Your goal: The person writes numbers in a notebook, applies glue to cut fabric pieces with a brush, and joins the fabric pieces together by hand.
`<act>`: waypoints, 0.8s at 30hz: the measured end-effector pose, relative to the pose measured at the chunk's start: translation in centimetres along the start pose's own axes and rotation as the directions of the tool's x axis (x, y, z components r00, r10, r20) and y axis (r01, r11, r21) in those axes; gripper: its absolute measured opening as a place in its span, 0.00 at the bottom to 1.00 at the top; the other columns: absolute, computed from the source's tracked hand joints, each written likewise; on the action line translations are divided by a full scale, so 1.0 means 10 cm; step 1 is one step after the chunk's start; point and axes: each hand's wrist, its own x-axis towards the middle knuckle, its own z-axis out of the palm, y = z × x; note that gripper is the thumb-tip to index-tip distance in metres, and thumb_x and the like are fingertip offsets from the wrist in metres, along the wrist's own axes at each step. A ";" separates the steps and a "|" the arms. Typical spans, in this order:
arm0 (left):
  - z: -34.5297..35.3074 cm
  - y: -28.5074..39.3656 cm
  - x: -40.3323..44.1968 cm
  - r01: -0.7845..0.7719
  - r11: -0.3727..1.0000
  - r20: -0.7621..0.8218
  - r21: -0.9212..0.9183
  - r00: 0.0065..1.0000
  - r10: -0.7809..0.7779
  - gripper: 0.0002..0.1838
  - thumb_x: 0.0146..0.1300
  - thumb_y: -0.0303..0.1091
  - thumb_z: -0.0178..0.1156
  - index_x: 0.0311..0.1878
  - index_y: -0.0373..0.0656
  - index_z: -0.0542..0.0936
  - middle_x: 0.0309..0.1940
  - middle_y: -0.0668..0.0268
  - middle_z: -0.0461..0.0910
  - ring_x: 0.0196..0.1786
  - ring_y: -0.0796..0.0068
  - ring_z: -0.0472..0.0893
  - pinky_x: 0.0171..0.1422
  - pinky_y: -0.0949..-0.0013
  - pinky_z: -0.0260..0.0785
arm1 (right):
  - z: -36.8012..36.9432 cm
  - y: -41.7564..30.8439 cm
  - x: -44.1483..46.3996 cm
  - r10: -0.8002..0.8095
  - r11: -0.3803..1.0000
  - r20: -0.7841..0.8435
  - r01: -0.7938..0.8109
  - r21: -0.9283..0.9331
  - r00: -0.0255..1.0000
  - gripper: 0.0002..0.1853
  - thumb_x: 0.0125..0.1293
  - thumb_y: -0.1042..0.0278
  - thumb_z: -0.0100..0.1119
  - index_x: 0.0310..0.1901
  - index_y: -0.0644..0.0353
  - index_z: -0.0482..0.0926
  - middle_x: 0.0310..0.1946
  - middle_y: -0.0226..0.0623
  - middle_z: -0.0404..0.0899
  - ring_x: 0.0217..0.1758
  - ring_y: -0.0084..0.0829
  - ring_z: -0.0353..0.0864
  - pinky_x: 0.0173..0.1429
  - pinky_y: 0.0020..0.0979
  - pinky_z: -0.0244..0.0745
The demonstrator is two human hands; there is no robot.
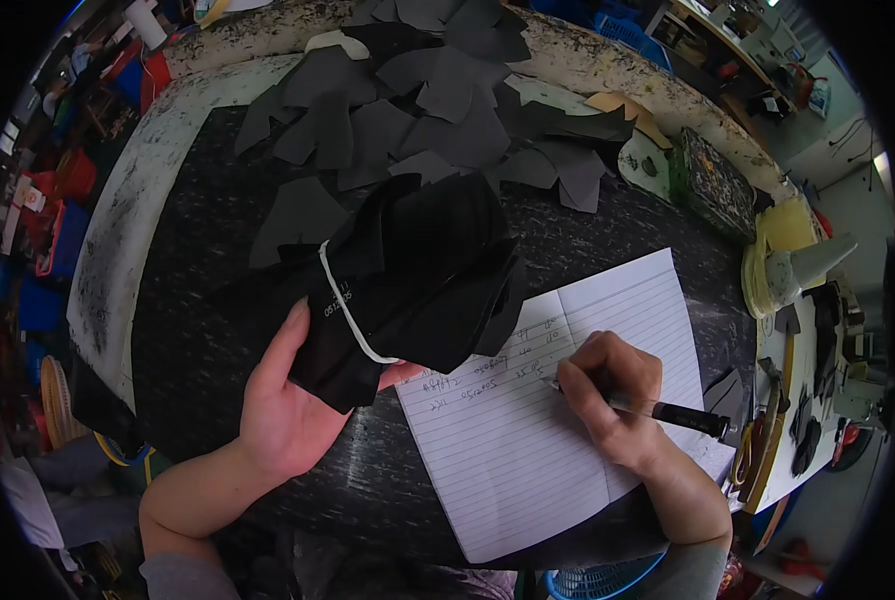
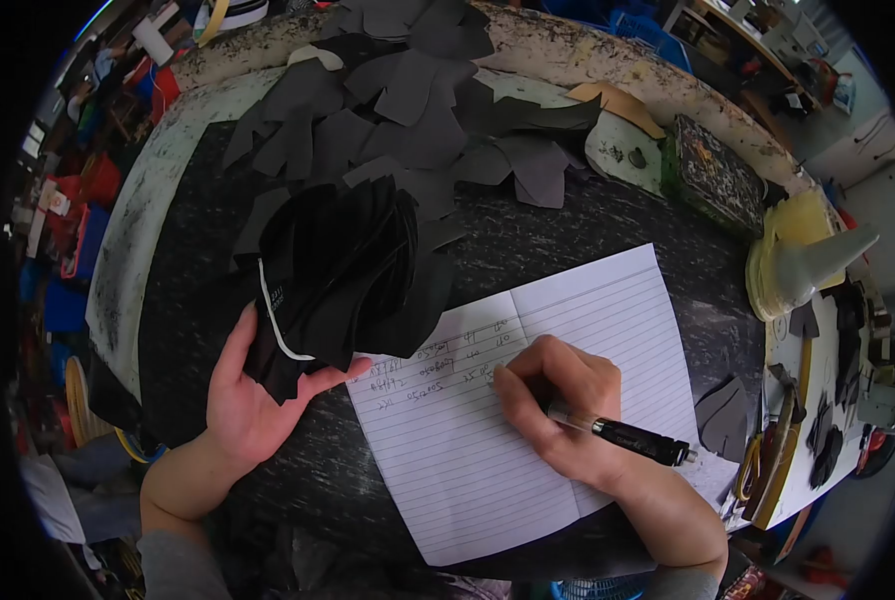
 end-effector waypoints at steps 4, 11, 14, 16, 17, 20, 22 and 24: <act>0.04 -0.01 -0.01 -0.006 0.998 -0.032 -0.057 0.999 0.004 0.26 0.80 0.45 0.33 0.72 0.40 0.62 0.69 0.55 0.68 0.70 0.56 0.70 0.71 0.48 0.65 | 0.04 0.00 0.03 -0.033 0.999 0.058 0.034 -0.003 0.998 0.08 0.65 0.73 0.63 0.30 0.62 0.74 0.23 0.37 0.79 0.22 0.27 0.79 0.27 0.26 0.74; 0.03 -0.01 -0.03 0.015 0.999 -0.152 0.038 0.988 -0.009 0.28 0.80 0.47 0.31 0.75 0.41 0.57 0.72 0.56 0.65 0.73 0.51 0.65 0.73 0.37 0.59 | 0.11 0.02 0.05 -0.056 0.997 0.030 0.058 -0.059 0.998 0.08 0.64 0.74 0.64 0.29 0.61 0.74 0.22 0.36 0.78 0.21 0.26 0.79 0.25 0.27 0.73; -0.01 -0.03 -0.04 0.017 0.999 -0.156 0.034 0.988 -0.012 0.28 0.80 0.47 0.31 0.75 0.42 0.58 0.71 0.56 0.66 0.73 0.51 0.66 0.73 0.37 0.60 | 0.10 0.02 0.06 -0.077 0.995 0.030 0.079 -0.066 0.997 0.08 0.63 0.74 0.64 0.29 0.61 0.74 0.22 0.36 0.78 0.21 0.26 0.79 0.25 0.27 0.73; -0.03 -0.02 -0.06 0.022 0.994 -0.053 -0.103 0.998 -0.028 0.24 0.80 0.44 0.36 0.70 0.42 0.67 0.68 0.61 0.71 0.70 0.65 0.70 0.75 0.59 0.60 | 0.09 0.02 0.05 -0.102 0.992 0.045 0.105 -0.068 0.994 0.08 0.63 0.75 0.64 0.29 0.61 0.73 0.22 0.36 0.78 0.21 0.26 0.79 0.25 0.27 0.73; -0.03 -0.02 -0.05 0.022 0.995 -0.053 -0.102 0.998 -0.028 0.24 0.80 0.44 0.36 0.70 0.42 0.67 0.68 0.61 0.71 0.70 0.65 0.70 0.75 0.59 0.60 | 0.09 0.02 0.05 -0.109 0.992 0.055 0.112 -0.066 0.993 0.08 0.63 0.75 0.64 0.29 0.61 0.73 0.21 0.37 0.78 0.21 0.26 0.79 0.25 0.27 0.73; -0.01 -0.02 -0.05 0.014 0.997 -0.032 -0.080 0.999 -0.016 0.24 0.80 0.44 0.35 0.70 0.43 0.67 0.68 0.60 0.71 0.69 0.64 0.71 0.74 0.57 0.62 | 0.09 0.03 0.02 -0.085 0.995 0.021 0.086 -0.053 0.996 0.08 0.63 0.75 0.64 0.29 0.61 0.74 0.21 0.36 0.78 0.21 0.26 0.79 0.25 0.27 0.73; 0.00 -0.01 -0.03 0.001 0.998 -0.041 -0.061 0.999 -0.003 0.24 0.80 0.44 0.35 0.70 0.42 0.66 0.68 0.59 0.70 0.70 0.61 0.70 0.73 0.51 0.63 | 0.05 0.04 0.00 -0.057 0.997 -0.027 0.056 -0.047 0.998 0.08 0.63 0.75 0.63 0.29 0.61 0.74 0.21 0.36 0.78 0.22 0.26 0.79 0.25 0.27 0.73; 0.02 0.00 -0.02 -0.001 0.997 -0.022 -0.078 1.000 -0.001 0.24 0.80 0.44 0.34 0.70 0.42 0.65 0.68 0.58 0.70 0.70 0.59 0.69 0.73 0.48 0.63 | -0.01 0.05 -0.03 -0.016 0.998 -0.089 0.010 -0.069 0.996 0.08 0.64 0.74 0.63 0.29 0.61 0.74 0.22 0.35 0.78 0.22 0.26 0.78 0.26 0.27 0.73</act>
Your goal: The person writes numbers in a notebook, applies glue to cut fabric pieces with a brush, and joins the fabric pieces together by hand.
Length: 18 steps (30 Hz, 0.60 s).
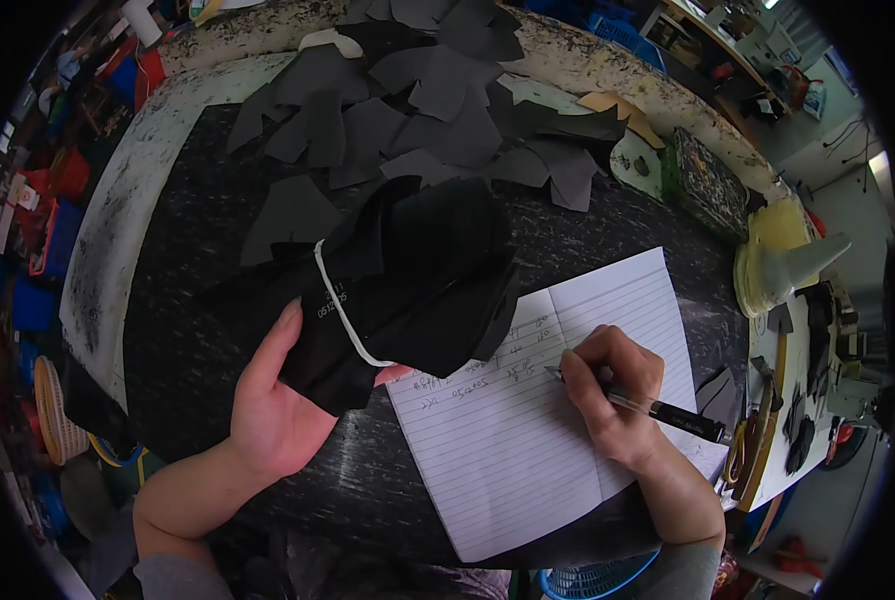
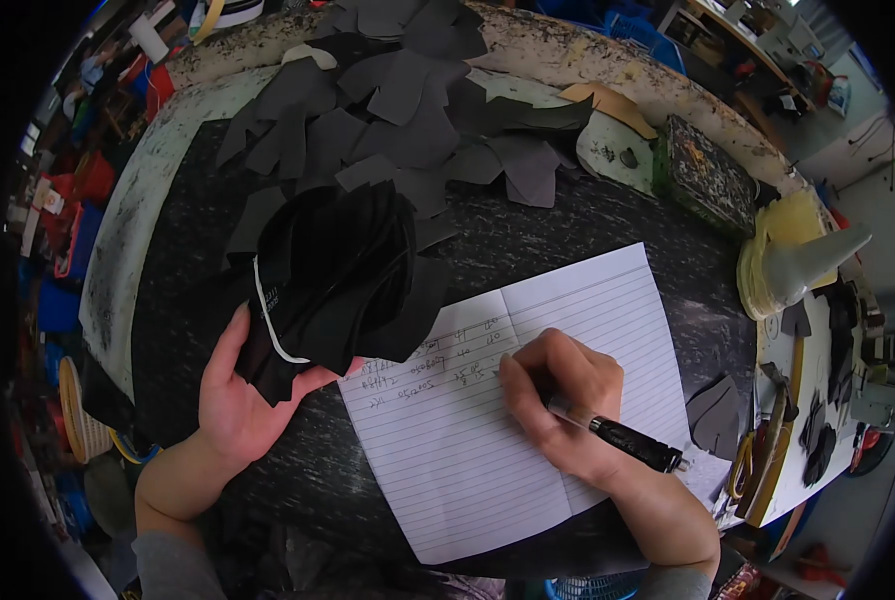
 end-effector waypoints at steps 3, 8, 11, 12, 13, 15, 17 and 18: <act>0.00 -0.02 0.00 -0.006 1.000 0.000 -0.008 1.000 0.006 0.25 0.80 0.44 0.34 0.71 0.42 0.64 0.69 0.57 0.69 0.71 0.57 0.68 0.72 0.43 0.62 | 0.00 -0.01 0.02 0.000 1.000 0.043 -0.002 0.029 0.999 0.08 0.64 0.74 0.63 0.30 0.61 0.74 0.22 0.35 0.79 0.22 0.25 0.78 0.27 0.27 0.73; -0.05 -0.02 0.00 -0.003 0.995 -0.017 0.103 1.000 0.004 0.28 0.80 0.47 0.32 0.74 0.43 0.59 0.72 0.57 0.64 0.74 0.51 0.63 0.74 0.32 0.56 | 0.03 0.00 0.05 -0.015 1.000 0.062 0.015 -0.005 0.998 0.08 0.65 0.73 0.62 0.30 0.61 0.74 0.22 0.35 0.78 0.22 0.25 0.78 0.27 0.27 0.73; -0.05 -0.03 -0.01 0.000 0.997 -0.037 0.082 0.999 0.003 0.27 0.80 0.47 0.32 0.74 0.43 0.59 0.72 0.57 0.64 0.74 0.51 0.63 0.74 0.33 0.56 | 0.02 -0.01 0.04 0.001 1.000 0.043 -0.001 -0.007 0.999 0.08 0.65 0.73 0.62 0.30 0.61 0.74 0.22 0.35 0.78 0.22 0.25 0.78 0.26 0.28 0.73; -0.05 -0.03 -0.02 0.001 0.999 -0.055 0.052 0.999 0.002 0.27 0.80 0.47 0.33 0.74 0.43 0.59 0.72 0.57 0.64 0.74 0.50 0.63 0.73 0.33 0.57 | 0.02 -0.01 0.04 0.007 1.000 0.021 -0.007 0.002 1.000 0.08 0.65 0.73 0.62 0.30 0.61 0.74 0.22 0.35 0.78 0.21 0.25 0.78 0.26 0.28 0.72; -0.06 -0.03 -0.02 0.001 1.000 -0.073 0.022 0.997 0.000 0.27 0.80 0.47 0.33 0.74 0.43 0.59 0.72 0.57 0.64 0.74 0.50 0.63 0.73 0.33 0.57 | 0.03 -0.01 0.04 0.006 1.000 0.020 -0.006 0.003 1.000 0.08 0.65 0.73 0.62 0.30 0.61 0.74 0.22 0.35 0.78 0.21 0.25 0.78 0.26 0.28 0.72; -0.06 -0.03 -0.02 0.004 0.997 -0.095 0.073 0.995 0.003 0.27 0.80 0.47 0.33 0.74 0.43 0.59 0.72 0.57 0.64 0.74 0.50 0.63 0.73 0.33 0.57 | 0.07 0.01 0.05 -0.007 1.000 0.018 0.007 0.012 1.000 0.08 0.65 0.73 0.62 0.30 0.61 0.73 0.21 0.36 0.77 0.21 0.25 0.77 0.26 0.27 0.71; -0.05 -0.03 -0.02 0.012 0.992 -0.116 0.124 0.993 0.002 0.27 0.80 0.47 0.33 0.74 0.43 0.59 0.72 0.57 0.64 0.74 0.50 0.63 0.73 0.33 0.57 | 0.04 -0.01 0.05 -0.011 1.000 0.019 0.011 -0.018 1.000 0.08 0.65 0.73 0.62 0.30 0.61 0.73 0.21 0.35 0.77 0.21 0.25 0.77 0.26 0.27 0.71; -0.05 -0.03 -0.01 0.005 0.996 -0.080 0.090 0.997 0.003 0.27 0.80 0.47 0.33 0.75 0.43 0.59 0.72 0.57 0.64 0.74 0.50 0.63 0.73 0.33 0.57 | 0.03 -0.01 0.05 -0.018 0.999 0.021 0.019 -0.048 1.000 0.08 0.65 0.73 0.62 0.30 0.61 0.73 0.21 0.35 0.76 0.21 0.25 0.77 0.26 0.27 0.71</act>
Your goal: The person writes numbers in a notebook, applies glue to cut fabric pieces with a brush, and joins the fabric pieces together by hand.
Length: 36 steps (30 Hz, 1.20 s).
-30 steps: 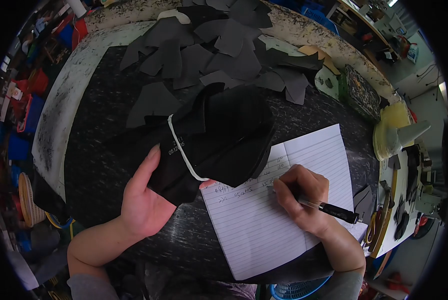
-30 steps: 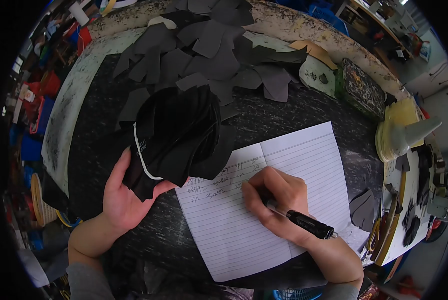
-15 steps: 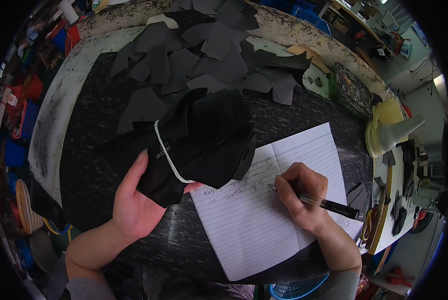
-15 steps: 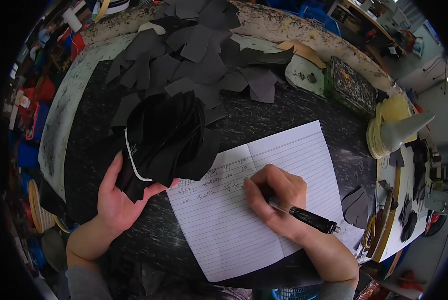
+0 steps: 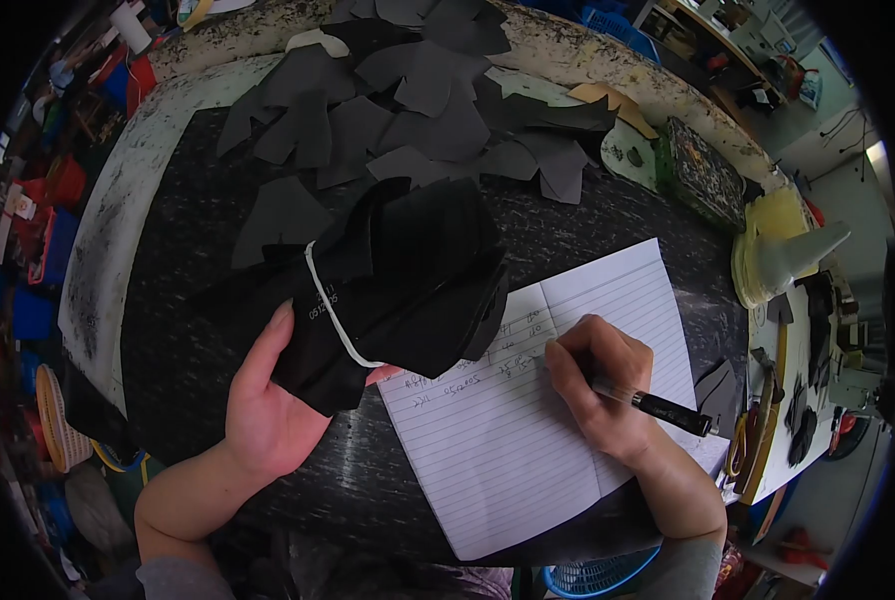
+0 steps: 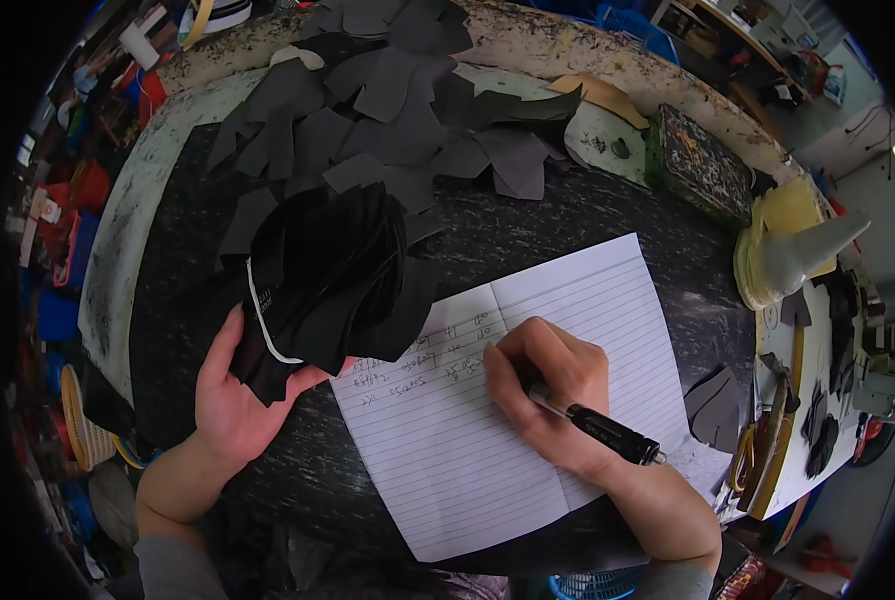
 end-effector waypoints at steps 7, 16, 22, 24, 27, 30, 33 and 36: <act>-0.02 0.01 -0.01 0.009 1.000 -0.017 0.018 1.000 -0.008 0.27 0.80 0.47 0.34 0.75 0.42 0.59 0.73 0.57 0.64 0.74 0.50 0.64 0.73 0.34 0.57 | -0.04 0.03 -0.04 0.024 0.998 -0.018 -0.023 0.062 1.000 0.07 0.66 0.73 0.61 0.31 0.61 0.74 0.23 0.34 0.78 0.23 0.24 0.78 0.27 0.27 0.72; -0.02 0.00 -0.02 -0.013 0.999 -0.047 0.042 0.999 0.015 0.27 0.79 0.46 0.34 0.74 0.43 0.59 0.72 0.57 0.65 0.74 0.49 0.64 0.72 0.33 0.59 | -0.02 -0.01 -0.01 0.041 0.999 -0.019 -0.041 -0.002 0.999 0.08 0.67 0.73 0.61 0.30 0.60 0.74 0.22 0.34 0.78 0.22 0.24 0.77 0.27 0.27 0.73; -0.02 0.00 -0.01 -0.006 1.000 -0.033 0.030 0.999 0.007 0.27 0.79 0.46 0.35 0.74 0.43 0.60 0.72 0.57 0.65 0.74 0.51 0.64 0.72 0.35 0.59 | -0.02 0.01 -0.02 0.070 0.997 -0.073 -0.067 0.043 0.995 0.07 0.66 0.74 0.61 0.30 0.60 0.73 0.23 0.35 0.77 0.22 0.25 0.77 0.27 0.26 0.72; -0.02 0.00 -0.01 -0.008 1.000 -0.014 0.022 1.000 0.008 0.27 0.79 0.46 0.35 0.74 0.44 0.60 0.72 0.57 0.66 0.73 0.51 0.65 0.72 0.36 0.59 | 0.00 0.02 -0.01 0.041 0.999 -0.078 -0.038 0.033 0.996 0.07 0.65 0.74 0.61 0.30 0.60 0.73 0.22 0.35 0.76 0.22 0.25 0.77 0.26 0.26 0.71; -0.04 0.01 -0.03 -0.012 0.999 0.003 0.037 1.000 0.012 0.26 0.79 0.46 0.36 0.74 0.44 0.61 0.71 0.58 0.67 0.73 0.52 0.66 0.73 0.38 0.60 | 0.01 -0.02 0.01 0.018 0.999 -0.063 -0.020 -0.028 0.998 0.08 0.65 0.75 0.61 0.30 0.60 0.72 0.22 0.34 0.76 0.21 0.25 0.75 0.25 0.26 0.70; -0.03 0.01 -0.02 -0.016 0.999 0.026 0.043 1.000 0.014 0.26 0.79 0.46 0.37 0.73 0.44 0.62 0.70 0.58 0.68 0.72 0.53 0.67 0.73 0.40 0.60 | 0.02 0.04 -0.02 -0.037 0.999 -0.064 0.035 -0.037 0.997 0.08 0.65 0.76 0.61 0.30 0.60 0.72 0.21 0.35 0.75 0.21 0.25 0.75 0.25 0.27 0.69; -0.05 0.00 -0.02 -0.017 0.999 0.016 0.049 1.000 0.017 0.26 0.79 0.46 0.37 0.73 0.45 0.63 0.70 0.58 0.68 0.72 0.53 0.67 0.72 0.40 0.61 | 0.02 0.04 -0.03 -0.063 0.997 -0.072 0.059 -0.046 0.995 0.07 0.66 0.75 0.59 0.30 0.61 0.72 0.21 0.33 0.74 0.20 0.22 0.73 0.24 0.25 0.67; 0.00 0.00 0.00 -0.010 1.000 -0.005 0.013 1.000 0.010 0.26 0.78 0.46 0.38 0.73 0.45 0.63 0.70 0.58 0.68 0.72 0.53 0.67 0.71 0.40 0.62 | -0.04 0.10 -0.07 0.183 0.931 -0.121 -0.132 0.341 0.976 0.08 0.68 0.74 0.58 0.31 0.61 0.72 0.22 0.28 0.73 0.22 0.17 0.69 0.26 0.20 0.63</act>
